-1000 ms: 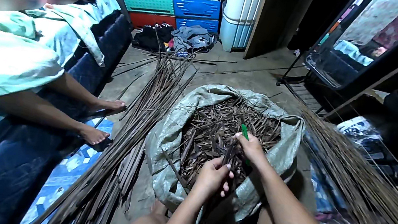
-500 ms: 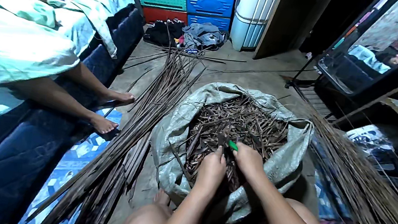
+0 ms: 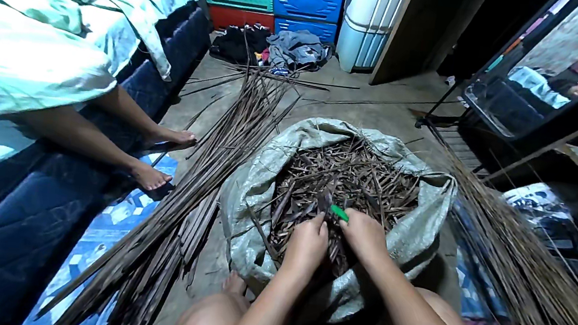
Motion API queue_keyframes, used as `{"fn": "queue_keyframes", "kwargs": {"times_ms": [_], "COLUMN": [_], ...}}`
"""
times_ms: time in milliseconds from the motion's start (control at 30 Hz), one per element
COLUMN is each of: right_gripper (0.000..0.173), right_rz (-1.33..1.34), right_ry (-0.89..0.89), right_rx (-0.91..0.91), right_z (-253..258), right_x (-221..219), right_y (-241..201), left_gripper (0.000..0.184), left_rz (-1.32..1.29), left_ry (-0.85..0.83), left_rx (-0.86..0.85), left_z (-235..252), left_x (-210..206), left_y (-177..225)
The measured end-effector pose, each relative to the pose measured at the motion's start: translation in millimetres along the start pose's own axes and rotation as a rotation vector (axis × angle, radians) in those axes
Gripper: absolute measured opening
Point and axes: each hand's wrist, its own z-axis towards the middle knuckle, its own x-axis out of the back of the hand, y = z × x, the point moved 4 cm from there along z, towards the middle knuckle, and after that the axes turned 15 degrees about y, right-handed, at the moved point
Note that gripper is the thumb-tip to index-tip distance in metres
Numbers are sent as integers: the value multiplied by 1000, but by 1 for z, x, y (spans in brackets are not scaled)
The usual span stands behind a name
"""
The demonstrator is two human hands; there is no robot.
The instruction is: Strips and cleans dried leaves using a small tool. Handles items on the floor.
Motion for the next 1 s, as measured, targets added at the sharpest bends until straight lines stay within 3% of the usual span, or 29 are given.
{"fn": "queue_keyframes", "kwargs": {"times_ms": [133,300,433,533,733,900,1000], "right_gripper": [34,34,28,34,30,29,31], "right_rz": [89,757,963,678,93,-48,-26], "right_ry": [134,88,119,162,-94,-29,50], "right_rx": [-142,-63,-152,-68,34,41,-62], "right_z": [25,22,33,29,-29,-25,2], "right_x": [9,-2,-14,-3,4,-2,-3], "right_y": [21,14,21,24,1,-8,3], "left_gripper": [42,41,43,42,38,35,44], "left_rz": [-3,-86,-120,-83,68,142,135], "left_ry": [-25,-80,-154,-100,19,32,-16], "left_rx": [-12,-59,-83,-88,-24,-36,-47], "left_z": [-2,-1,-6,-3,9,7,2], "left_x": [-3,-4,-14,-11,-2,-6,-10], "left_y": [0,4,5,3,-5,-4,0]}}
